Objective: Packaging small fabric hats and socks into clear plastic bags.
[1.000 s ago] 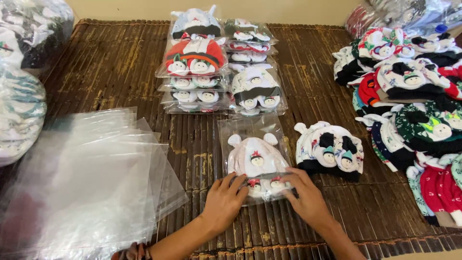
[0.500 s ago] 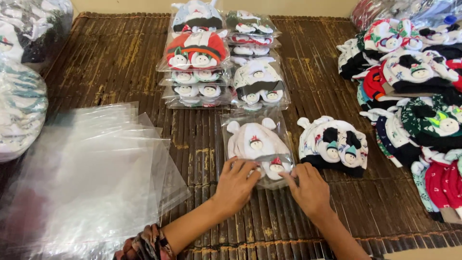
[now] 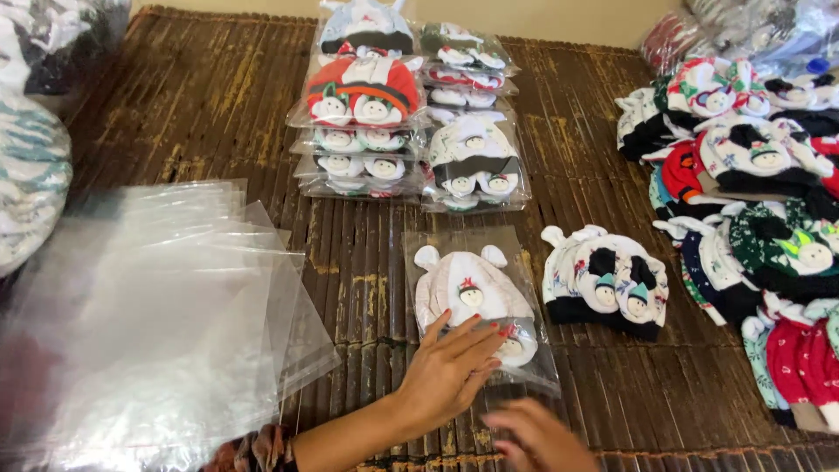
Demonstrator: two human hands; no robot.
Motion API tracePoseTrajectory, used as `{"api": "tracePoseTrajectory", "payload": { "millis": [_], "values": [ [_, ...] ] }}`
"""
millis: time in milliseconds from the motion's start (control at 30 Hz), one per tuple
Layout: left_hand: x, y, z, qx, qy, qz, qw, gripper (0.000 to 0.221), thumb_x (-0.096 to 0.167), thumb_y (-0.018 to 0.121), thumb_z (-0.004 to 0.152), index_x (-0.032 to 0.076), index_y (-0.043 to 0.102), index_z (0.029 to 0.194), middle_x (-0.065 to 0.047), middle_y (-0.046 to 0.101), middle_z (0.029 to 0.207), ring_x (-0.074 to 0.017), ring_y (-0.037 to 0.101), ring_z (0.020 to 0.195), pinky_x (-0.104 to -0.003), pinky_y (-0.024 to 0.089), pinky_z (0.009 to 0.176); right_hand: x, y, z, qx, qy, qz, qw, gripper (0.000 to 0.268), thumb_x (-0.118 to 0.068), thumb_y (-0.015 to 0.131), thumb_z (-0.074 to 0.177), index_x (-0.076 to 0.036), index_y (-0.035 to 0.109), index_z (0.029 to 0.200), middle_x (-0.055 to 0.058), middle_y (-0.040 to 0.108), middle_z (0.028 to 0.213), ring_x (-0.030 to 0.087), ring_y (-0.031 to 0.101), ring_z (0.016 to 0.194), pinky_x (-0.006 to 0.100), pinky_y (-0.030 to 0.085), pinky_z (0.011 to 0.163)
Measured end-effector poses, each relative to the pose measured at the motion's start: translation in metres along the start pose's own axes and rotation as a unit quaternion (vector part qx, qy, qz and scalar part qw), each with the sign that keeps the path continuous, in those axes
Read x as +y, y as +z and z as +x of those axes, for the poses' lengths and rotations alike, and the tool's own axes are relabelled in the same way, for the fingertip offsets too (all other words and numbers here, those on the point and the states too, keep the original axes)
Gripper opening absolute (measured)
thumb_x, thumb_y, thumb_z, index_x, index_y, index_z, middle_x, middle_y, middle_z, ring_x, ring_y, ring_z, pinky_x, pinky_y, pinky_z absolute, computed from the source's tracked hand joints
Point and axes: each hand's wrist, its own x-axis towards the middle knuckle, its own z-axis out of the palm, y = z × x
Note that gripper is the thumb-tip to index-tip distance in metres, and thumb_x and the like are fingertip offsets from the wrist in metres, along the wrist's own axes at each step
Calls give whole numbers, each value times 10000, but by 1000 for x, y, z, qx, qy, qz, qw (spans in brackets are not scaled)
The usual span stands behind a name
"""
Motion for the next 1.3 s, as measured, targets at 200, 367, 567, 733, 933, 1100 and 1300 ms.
{"api": "tracePoseTrajectory", "payload": {
  "millis": [200, 367, 567, 733, 933, 1100, 1300],
  "values": [
    [5, 3, -5, 29, 62, 22, 997, 473, 125, 653, 967, 115, 577, 1434, -116, 562, 1506, -332, 415, 1474, -609, 143, 1225, -4, 29, 50, 77, 33, -312, 947, 560, -200, 605, 812, -26, 566, 1343, 245, 489, 1446, 534, 246, 1491, 658, 200, 1141],
    [2, 12, -7, 30, 81, 40, 995, 429, 128, 674, 960, 79, 615, 1382, -131, 605, 1455, -343, 449, 1442, -650, 151, 1210, -11, 18, 92, 96, -1, -308, 947, 737, -360, 586, 881, -145, 342, 1543, 239, 112, 1633, 547, 34, 1512, 765, 79, 1117],
    [8, 4, -6, 35, 98, 67, 992, 349, 117, 668, 953, 36, 678, 1293, -124, 615, 1431, -321, 446, 1420, -632, 147, 1200, -19, 2, 115, 154, -58, -322, 932, 650, -434, 429, 997, -254, 329, 1614, 192, 40, 1728, 496, -19, 1567, 705, 169, 1130],
    [3, -5, -7, 11, 99, 99, 990, 373, 129, 658, 922, -9, 677, 1267, -154, 650, 1358, -331, 522, 1347, -640, 125, 1215, -29, -18, 85, 108, -29, -250, 962, 760, -348, 565, 907, -174, 326, 1607, 139, 113, 1737, 389, -160, 1594, 564, 60, 1215],
    [10, -38, 3, -290, 68, 120, 947, 790, 687, 318, 939, 77, 651, 1315, -185, 553, 1461, -430, 337, 1473, -725, -75, 1201, -8, -73, 17, -264, 128, -129, 947, 632, -502, 540, 1031, -151, 397, 1537, 166, 273, 1632, 382, 360, 1442, 553, 377, 1122],
    [7, -71, 17, -46, 2, 73, 996, 166, 109, 732, 897, -37, 720, 975, -229, 751, 959, -190, 634, 409, -212, 546, 289, 29, -130, 23, -32, 366, 76, 927, 255, -191, 589, 939, -162, 842, 963, 29, 894, 782, 143, 775, 590, 254, 604, 503],
    [-46, -67, -5, -106, -393, -128, 905, 651, 221, 737, 907, 194, 401, 1464, -159, 767, 862, -204, 676, 403, -265, 564, 459, 80, -96, 59, 64, 415, 210, 883, 480, -445, 634, 975, 1, 784, 1072, 161, 603, 451, 217, 456, 281, 293, 353, 220]
  ]
}}
